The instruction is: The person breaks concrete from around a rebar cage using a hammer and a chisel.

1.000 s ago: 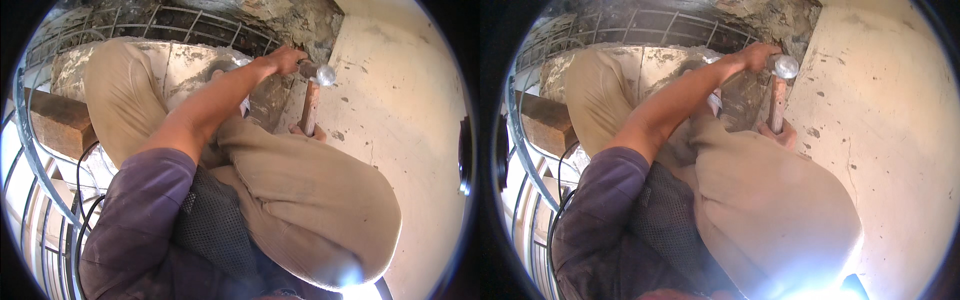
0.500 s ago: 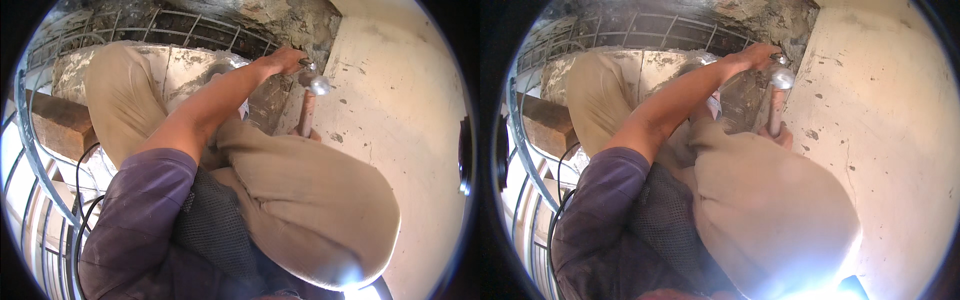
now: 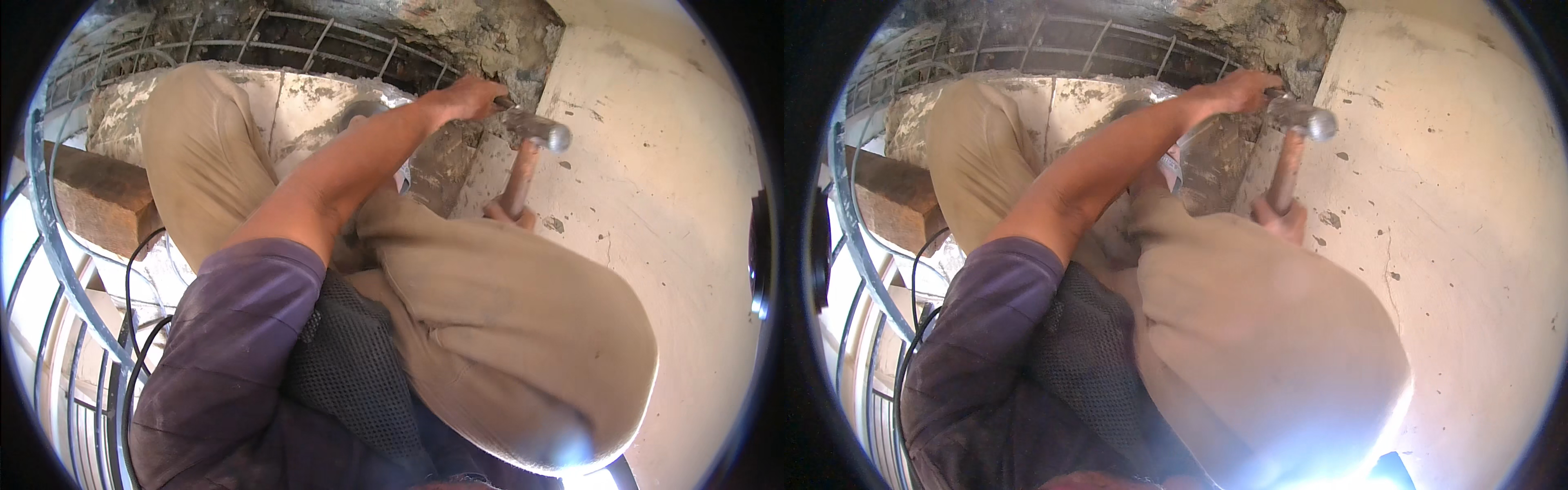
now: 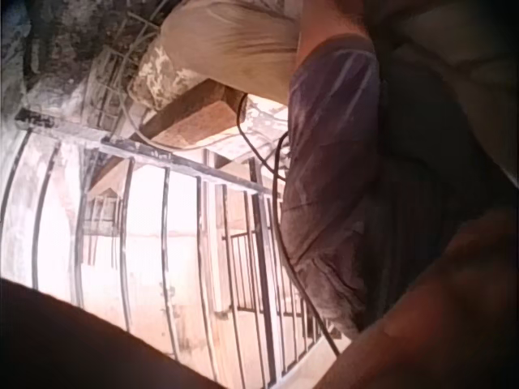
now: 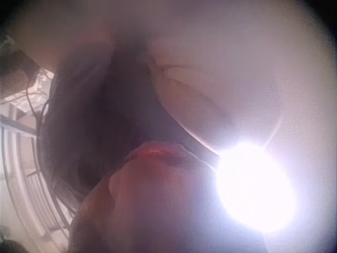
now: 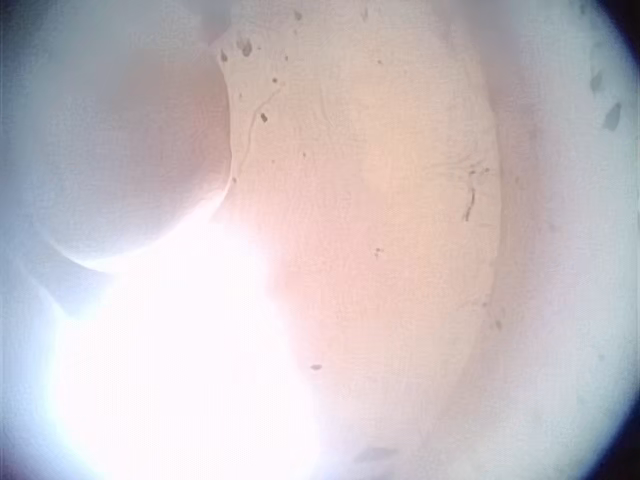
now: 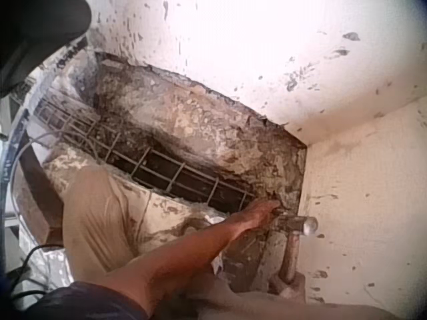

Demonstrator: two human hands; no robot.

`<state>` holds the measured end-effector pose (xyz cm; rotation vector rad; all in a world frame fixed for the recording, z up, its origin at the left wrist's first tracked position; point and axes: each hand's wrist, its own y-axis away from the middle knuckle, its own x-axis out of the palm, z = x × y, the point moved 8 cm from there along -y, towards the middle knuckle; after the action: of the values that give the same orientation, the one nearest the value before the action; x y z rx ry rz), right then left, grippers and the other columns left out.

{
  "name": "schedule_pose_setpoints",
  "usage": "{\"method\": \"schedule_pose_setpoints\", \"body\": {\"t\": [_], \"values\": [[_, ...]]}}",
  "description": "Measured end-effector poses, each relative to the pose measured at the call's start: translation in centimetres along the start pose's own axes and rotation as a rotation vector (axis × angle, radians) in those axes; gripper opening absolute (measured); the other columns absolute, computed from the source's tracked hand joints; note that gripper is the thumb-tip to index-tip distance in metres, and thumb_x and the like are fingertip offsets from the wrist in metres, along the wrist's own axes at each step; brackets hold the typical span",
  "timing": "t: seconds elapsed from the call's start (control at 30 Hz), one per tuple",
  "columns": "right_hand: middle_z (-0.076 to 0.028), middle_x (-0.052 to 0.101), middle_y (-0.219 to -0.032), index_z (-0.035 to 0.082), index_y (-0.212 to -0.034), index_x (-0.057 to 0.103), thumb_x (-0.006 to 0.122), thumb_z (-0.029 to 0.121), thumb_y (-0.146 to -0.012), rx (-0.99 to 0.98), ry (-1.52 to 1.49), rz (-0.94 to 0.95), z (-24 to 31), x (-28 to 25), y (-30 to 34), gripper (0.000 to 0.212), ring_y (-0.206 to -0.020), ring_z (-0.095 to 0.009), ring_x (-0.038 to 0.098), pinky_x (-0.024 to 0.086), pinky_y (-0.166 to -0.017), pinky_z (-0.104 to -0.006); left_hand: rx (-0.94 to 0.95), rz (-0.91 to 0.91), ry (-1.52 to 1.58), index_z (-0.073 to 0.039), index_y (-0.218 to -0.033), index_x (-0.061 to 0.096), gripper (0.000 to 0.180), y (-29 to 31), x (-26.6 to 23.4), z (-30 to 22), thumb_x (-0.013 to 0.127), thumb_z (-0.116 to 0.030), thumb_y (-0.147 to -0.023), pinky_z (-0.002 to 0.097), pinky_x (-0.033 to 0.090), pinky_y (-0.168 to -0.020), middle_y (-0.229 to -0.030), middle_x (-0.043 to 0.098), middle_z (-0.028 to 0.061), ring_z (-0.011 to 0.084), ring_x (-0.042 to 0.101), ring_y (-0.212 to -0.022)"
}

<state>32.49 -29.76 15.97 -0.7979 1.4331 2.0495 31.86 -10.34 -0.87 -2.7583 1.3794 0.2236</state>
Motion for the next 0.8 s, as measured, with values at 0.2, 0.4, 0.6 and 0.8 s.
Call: {"method": "schedule_pose_setpoints", "body": {"t": [0.2,0.4,0.6,0.8], "values": [[-0.004,0.057,-0.07,0.005,-0.091,0.059,0.073,0.018,-0.082,-0.186,-0.093,-0.099,4.6,-5.4,5.2,0.021,-0.063,-0.016,0.056,0.047,-0.061,-0.0378,-0.02,-0.057,-0.073,-0.01,-0.12,0.062,0.032,0.3,-0.6,-0.1,0.065,-0.017,-0.09,0.0503,0.049,-0.088,-0.111,0.068,0.0222,0.0422,0.064,-0.108],[-0.004,0.058,-0.069,0.006,-0.091,0.061,0.071,0.016,-0.083,-0.585,-0.466,0.09,7.2,-11.7,5.4,0.017,-0.059,-0.017,0.055,0.047,-0.057,-0.0379,-0.062,-0.002,-0.052,-0.011,-0.121,0.063,0.031,0.4,-0.7,0.0,0.064,-0.016,-0.09,0.0512,0.049,-0.086,-0.108,0.068,0.0226,0.0429,0.064,-0.105],[-0.005,0.059,-0.067,0.006,-0.09,0.062,0.07,0.015,-0.084,-0.22,0.143,0.002,-2.5,0.7,-1.6,0.013,-0.054,-0.018,0.055,0.046,-0.053,-0.038,-0.031,-0.046,-0.12,-0.012,-0.12,0.065,0.028,-0.4,0.3,0.5,0.063,-0.019,-0.092,0.0494,0.049,-0.087,-0.105,0.07,0.0195,0.0397,0.065,-0.107],[-0.006,0.065,-0.079,0.004,-0.105,0.063,0.072,0.039,-0.085,-0.259,-0.048,-0.018,6.1,-6.0,5.2,0.041,-0.066,-0.022,0.062,0.053,-0.064,-0.0419,0.006,-0.085,-0.085,-0.013,-0.121,0.065,0.033,0.1,0.1,0.7,0.066,-0.023,-0.09,0.0492,0.05,-0.089,-0.106,0.07,0.0211,0.0406,0.066,-0.104]]}}
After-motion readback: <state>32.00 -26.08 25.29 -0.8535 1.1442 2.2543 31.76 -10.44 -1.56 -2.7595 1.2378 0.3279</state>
